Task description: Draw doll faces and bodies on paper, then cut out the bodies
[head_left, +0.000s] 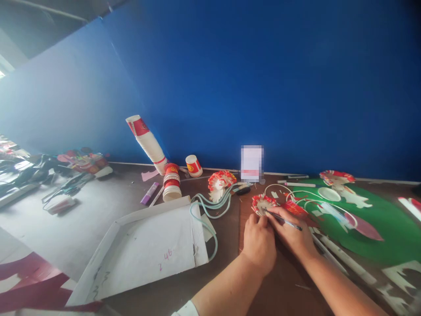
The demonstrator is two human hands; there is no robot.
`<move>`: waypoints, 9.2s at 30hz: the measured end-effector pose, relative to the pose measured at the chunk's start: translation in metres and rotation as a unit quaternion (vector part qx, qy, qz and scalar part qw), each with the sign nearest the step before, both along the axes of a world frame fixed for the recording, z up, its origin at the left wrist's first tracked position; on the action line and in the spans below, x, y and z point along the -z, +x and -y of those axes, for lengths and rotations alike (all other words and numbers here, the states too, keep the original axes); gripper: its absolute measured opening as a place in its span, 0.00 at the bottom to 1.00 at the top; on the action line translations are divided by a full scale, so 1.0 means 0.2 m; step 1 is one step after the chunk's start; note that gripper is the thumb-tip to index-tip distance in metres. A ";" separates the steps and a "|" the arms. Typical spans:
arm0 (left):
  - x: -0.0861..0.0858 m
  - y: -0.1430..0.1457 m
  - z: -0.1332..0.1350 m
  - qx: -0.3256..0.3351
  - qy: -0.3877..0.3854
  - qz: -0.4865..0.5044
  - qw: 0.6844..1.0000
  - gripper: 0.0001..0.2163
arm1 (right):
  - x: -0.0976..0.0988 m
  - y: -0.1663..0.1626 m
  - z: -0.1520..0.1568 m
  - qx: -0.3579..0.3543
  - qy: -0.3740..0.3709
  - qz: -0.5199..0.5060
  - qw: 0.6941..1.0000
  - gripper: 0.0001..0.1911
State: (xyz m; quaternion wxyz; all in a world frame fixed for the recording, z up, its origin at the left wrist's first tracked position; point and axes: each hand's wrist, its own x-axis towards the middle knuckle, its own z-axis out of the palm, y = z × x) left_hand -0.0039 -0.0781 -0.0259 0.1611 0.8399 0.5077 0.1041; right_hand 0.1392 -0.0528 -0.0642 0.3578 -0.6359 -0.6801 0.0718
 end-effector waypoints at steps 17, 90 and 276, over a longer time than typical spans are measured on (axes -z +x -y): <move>-0.03 0.00 0.00 -0.004 -0.009 0.009 1.000 0.19 | 0.01 -0.01 0.00 0.027 0.002 0.005 1.000 0.13; -0.01 -0.01 0.00 0.002 0.003 0.006 1.000 0.18 | -0.01 -0.01 0.01 0.028 0.031 0.013 0.999 0.14; 0.02 0.04 0.08 -0.021 0.104 -0.097 0.990 0.19 | -0.04 0.04 0.09 -0.041 0.022 0.012 0.999 0.13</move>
